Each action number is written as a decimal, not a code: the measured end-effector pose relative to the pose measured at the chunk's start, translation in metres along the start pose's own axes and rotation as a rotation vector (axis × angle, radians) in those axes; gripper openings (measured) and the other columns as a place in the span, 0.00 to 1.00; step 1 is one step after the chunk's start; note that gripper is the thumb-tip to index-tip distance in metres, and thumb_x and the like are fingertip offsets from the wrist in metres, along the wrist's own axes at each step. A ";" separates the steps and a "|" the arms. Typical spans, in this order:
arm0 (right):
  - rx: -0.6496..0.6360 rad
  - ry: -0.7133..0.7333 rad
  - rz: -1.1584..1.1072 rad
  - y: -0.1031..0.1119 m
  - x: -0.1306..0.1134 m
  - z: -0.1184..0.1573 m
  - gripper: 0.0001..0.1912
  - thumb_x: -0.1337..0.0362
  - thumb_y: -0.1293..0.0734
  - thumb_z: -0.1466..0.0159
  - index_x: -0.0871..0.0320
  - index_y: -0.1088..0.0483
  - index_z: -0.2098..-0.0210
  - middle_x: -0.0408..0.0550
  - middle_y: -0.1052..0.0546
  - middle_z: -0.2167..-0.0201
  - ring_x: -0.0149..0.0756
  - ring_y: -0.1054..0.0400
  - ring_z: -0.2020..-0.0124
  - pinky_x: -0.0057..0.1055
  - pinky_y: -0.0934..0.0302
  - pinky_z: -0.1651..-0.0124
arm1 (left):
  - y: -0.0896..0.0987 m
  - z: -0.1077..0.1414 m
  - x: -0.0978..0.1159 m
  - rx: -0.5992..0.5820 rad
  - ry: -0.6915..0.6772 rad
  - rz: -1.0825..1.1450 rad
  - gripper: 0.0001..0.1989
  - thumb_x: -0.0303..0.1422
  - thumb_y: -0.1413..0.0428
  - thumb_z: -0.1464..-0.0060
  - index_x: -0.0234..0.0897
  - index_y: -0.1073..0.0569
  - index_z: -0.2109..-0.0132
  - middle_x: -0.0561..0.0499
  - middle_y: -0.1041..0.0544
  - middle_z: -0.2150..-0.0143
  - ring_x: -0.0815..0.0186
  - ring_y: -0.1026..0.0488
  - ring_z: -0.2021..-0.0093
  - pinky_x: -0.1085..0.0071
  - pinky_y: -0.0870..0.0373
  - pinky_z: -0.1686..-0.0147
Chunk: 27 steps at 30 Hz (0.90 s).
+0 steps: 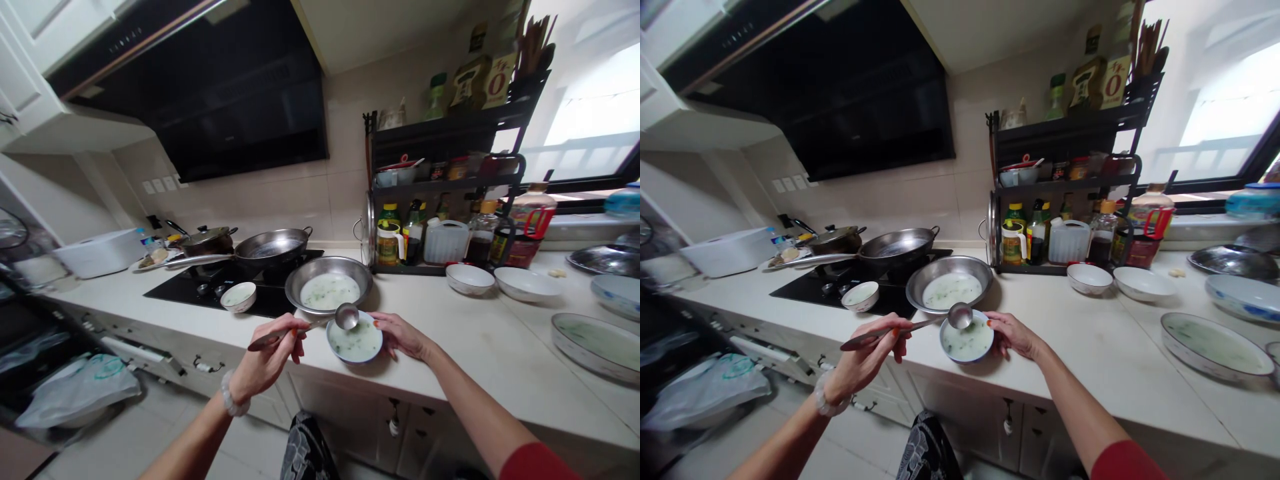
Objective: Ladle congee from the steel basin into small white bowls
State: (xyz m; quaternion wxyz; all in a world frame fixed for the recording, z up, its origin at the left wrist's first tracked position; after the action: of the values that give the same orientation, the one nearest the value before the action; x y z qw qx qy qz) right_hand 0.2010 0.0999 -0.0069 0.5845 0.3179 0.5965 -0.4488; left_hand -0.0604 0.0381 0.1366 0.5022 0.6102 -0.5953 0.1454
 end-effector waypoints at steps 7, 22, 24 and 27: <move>-0.003 0.005 -0.012 -0.001 0.000 0.000 0.30 0.57 0.35 0.41 0.63 0.38 0.41 0.44 0.24 0.78 0.30 0.30 0.84 0.19 0.41 0.89 | 0.012 -0.004 -0.035 0.225 0.232 0.289 0.16 0.38 0.49 0.43 0.29 0.28 0.56 0.49 0.24 0.75 0.68 0.28 0.76 0.70 0.29 0.75; 0.005 -0.006 0.007 0.000 0.001 0.000 0.31 0.55 0.35 0.42 0.63 0.38 0.42 0.45 0.24 0.78 0.31 0.30 0.84 0.20 0.41 0.90 | 0.020 -0.050 -0.104 0.436 0.355 0.145 0.12 0.34 0.47 0.53 0.31 0.27 0.62 0.52 0.26 0.80 0.67 0.27 0.81 0.73 0.29 0.80; 0.007 -0.008 0.012 0.000 0.001 0.000 0.31 0.55 0.35 0.42 0.63 0.38 0.42 0.45 0.24 0.78 0.31 0.30 0.84 0.20 0.41 0.90 | 0.016 -0.054 -0.109 0.394 0.343 0.097 0.11 0.32 0.47 0.54 0.31 0.27 0.63 0.52 0.26 0.81 0.67 0.27 0.81 0.74 0.29 0.80; 0.009 -0.011 0.006 0.000 0.001 0.000 0.31 0.55 0.35 0.42 0.62 0.38 0.42 0.45 0.24 0.78 0.31 0.30 0.84 0.19 0.42 0.90 | 0.012 -0.058 -0.112 0.359 0.335 0.085 0.10 0.31 0.48 0.54 0.32 0.27 0.65 0.52 0.26 0.81 0.67 0.27 0.81 0.74 0.30 0.81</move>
State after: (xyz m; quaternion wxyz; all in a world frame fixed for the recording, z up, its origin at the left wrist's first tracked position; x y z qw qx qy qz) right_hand 0.2006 0.0996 -0.0078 0.5877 0.3196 0.5905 -0.4515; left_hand -0.0743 0.1515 0.0812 0.4708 0.6312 -0.4935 0.3692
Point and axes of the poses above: each hand's wrist, its own z-axis away from the middle knuckle, its own y-axis out of the back of the hand, x = y × z, the point moved 6 cm from there along -z, towards the middle knuckle
